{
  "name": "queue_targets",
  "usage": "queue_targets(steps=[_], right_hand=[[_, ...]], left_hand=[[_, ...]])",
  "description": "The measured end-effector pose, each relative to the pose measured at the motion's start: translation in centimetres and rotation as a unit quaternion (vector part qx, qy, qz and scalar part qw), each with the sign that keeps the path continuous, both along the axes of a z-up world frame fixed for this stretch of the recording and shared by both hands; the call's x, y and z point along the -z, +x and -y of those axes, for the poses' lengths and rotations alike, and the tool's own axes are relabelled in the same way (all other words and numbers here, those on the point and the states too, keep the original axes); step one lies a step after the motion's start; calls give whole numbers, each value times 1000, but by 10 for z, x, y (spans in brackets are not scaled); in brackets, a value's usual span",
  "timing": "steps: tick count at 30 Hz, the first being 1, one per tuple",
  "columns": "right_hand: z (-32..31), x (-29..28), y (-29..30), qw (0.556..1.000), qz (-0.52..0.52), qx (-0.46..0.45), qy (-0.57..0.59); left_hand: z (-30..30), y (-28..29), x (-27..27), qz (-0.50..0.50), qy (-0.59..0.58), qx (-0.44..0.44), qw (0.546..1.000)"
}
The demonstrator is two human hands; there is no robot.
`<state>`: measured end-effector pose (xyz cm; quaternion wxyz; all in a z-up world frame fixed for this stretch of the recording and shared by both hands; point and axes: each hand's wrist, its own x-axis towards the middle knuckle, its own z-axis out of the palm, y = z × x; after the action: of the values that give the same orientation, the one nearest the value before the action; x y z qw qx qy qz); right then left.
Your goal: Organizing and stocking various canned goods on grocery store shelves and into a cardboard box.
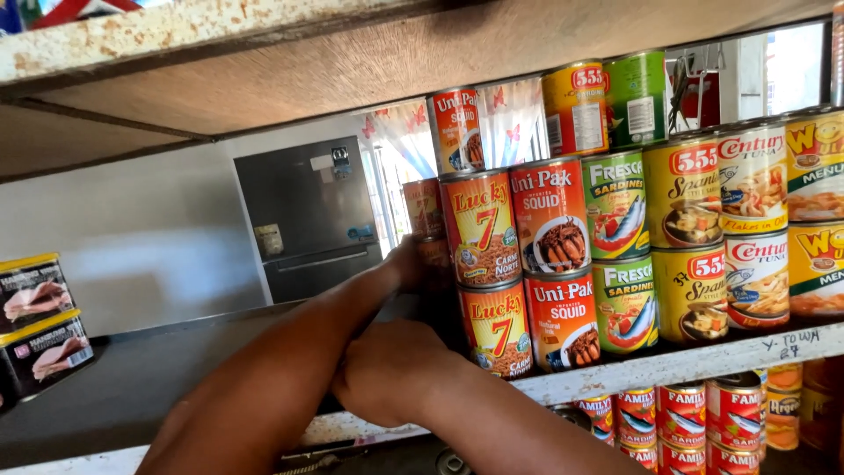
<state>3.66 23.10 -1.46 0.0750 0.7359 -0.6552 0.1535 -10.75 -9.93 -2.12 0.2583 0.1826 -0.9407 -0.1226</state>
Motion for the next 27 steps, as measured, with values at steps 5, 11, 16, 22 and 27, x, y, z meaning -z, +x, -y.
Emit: queue_targets(steps=[5,11,16,22,27], right_hand=[[-1,-3,2,999,23,26,14],[3,0,-2,999,8,48,5],[0,-6,-1,997,-15,76,9],[8,-3,-5,998,-28,61,3],[8,-1,2,995,1,103,-16]], left_hand=[[96,-52,31,89,-274,21,958],[-15,19,-2,33,-80,-81,993],[-65,83,-49,54,-53,-43,996],[-80,156,-68,130,-282,-96,946],[-203,293,-59,-77,-145,-79,983]])
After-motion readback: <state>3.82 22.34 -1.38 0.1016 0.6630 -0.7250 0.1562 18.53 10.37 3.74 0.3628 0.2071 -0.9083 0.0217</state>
